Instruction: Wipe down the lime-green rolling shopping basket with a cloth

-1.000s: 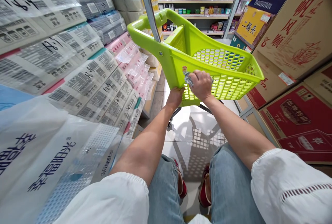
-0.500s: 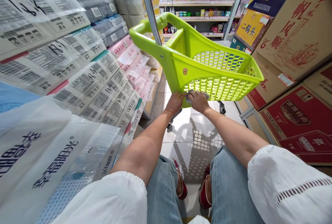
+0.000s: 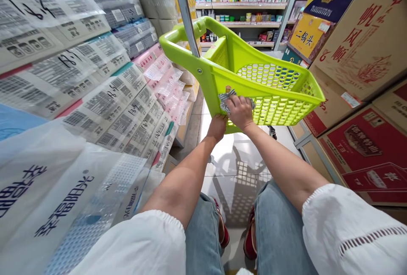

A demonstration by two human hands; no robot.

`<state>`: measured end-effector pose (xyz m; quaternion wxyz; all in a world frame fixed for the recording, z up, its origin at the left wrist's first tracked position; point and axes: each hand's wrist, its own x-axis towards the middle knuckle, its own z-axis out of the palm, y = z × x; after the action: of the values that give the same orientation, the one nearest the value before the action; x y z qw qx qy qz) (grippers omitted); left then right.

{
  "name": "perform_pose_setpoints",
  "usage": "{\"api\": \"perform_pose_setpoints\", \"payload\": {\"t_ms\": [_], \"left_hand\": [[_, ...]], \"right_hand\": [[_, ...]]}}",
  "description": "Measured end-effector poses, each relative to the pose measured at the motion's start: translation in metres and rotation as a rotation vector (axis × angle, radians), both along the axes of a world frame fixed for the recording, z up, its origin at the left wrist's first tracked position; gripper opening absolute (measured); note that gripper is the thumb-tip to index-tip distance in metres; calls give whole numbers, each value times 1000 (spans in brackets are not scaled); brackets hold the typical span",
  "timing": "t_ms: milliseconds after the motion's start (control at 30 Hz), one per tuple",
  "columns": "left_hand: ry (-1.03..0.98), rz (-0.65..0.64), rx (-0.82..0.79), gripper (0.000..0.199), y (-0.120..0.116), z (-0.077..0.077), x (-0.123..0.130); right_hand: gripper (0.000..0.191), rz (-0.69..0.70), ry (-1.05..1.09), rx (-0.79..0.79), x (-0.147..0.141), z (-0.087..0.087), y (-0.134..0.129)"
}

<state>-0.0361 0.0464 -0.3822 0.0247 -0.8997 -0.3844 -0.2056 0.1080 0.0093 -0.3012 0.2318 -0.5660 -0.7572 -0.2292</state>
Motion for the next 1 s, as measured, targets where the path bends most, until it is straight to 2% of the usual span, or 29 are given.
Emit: {"api": "perform_pose_setpoints", "payload": {"t_ms": [167, 300, 367, 433, 600, 667, 733, 867, 933, 1000], "left_hand": [[60, -22, 15, 29, 5, 1, -5], [44, -37, 8, 34, 5, 3, -7], [19, -40, -1, 40, 5, 4, -7], [15, -40, -9, 42, 5, 4, -7], [14, -47, -25, 40, 9, 5, -5], [1, -57, -38, 44, 9, 7, -5], [13, -52, -45, 45, 7, 9, -6], [66, -32, -29, 34, -1, 18, -13], [33, -22, -1, 31, -4, 27, -18], [-47, 21, 58, 31, -5, 38, -23]], "right_hand": [[36, -3, -44, -162, 6, -53, -7], [33, -22, -67, -201, 18, -72, -19], [31, 4, -114, -231, 22, -71, -23], [30, 33, -147, -228, 24, -61, -22], [30, 1, -33, 28, 16, -8, -4], [33, -46, 36, 114, 13, 6, 1], [34, -52, 28, 119, 13, 6, 0], [32, 16, -107, -46, 16, -23, -12], [31, 19, -133, -112, 16, -34, -17], [30, 14, -128, -134, 14, -35, -18]]}}
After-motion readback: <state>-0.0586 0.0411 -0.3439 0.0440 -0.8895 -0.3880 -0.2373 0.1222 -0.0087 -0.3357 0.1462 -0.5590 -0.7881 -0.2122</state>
